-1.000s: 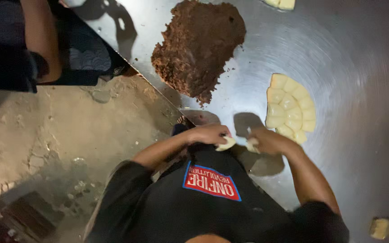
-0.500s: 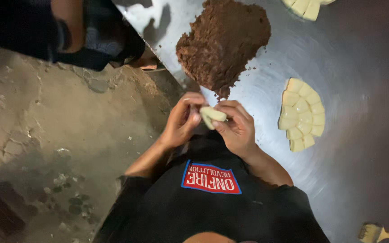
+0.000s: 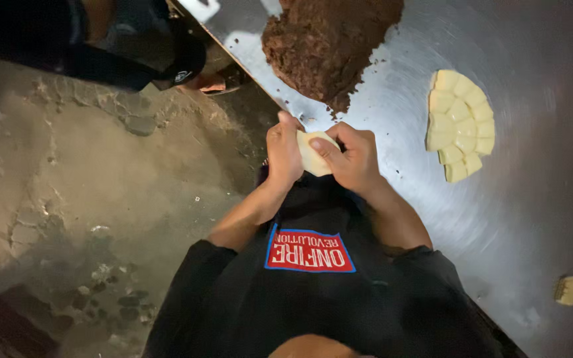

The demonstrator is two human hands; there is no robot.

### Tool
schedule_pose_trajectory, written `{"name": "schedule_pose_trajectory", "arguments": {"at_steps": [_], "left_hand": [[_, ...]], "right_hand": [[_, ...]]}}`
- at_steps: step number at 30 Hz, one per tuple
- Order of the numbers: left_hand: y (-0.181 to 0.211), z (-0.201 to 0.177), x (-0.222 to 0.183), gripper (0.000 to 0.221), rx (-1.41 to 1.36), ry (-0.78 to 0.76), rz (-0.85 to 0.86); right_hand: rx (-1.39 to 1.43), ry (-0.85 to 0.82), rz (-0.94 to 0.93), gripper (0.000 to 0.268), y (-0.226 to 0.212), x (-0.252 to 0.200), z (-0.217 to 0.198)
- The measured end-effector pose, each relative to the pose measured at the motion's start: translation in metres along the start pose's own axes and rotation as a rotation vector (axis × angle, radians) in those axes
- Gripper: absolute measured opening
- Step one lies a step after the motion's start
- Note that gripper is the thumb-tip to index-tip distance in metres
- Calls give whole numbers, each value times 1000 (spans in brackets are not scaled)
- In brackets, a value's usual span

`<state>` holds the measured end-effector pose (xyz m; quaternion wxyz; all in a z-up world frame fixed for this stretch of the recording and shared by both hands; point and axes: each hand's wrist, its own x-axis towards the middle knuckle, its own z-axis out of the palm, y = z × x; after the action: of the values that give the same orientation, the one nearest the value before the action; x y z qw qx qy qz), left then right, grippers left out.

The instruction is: The person takes pieces of white dough, flattens them by hand, adds a portion of dark filling from a pile on the table, and folds the dough to enclose the filling.

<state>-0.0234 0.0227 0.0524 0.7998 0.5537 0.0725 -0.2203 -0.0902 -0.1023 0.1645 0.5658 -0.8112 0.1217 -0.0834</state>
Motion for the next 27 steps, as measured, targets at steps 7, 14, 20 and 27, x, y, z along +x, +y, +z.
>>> {"name": "schedule_pose_trajectory", "arguments": {"at_steps": [7,14,20,27], "left_hand": [[-12,-4,30,74,-270,-81,-604],[-49,-59,44,43,-226,149,-456],[-28,-72,28,40,-264,182,-431],[-30,-74,21,43,-378,117,-342]], "right_hand": [[-724,-164,-204,48,44,0,21],[-429,-87,-274,51,166,38,-31],[-784,-111,-373,48,234,136,-40],[-599,96,-417,21,255,118,-44]]}}
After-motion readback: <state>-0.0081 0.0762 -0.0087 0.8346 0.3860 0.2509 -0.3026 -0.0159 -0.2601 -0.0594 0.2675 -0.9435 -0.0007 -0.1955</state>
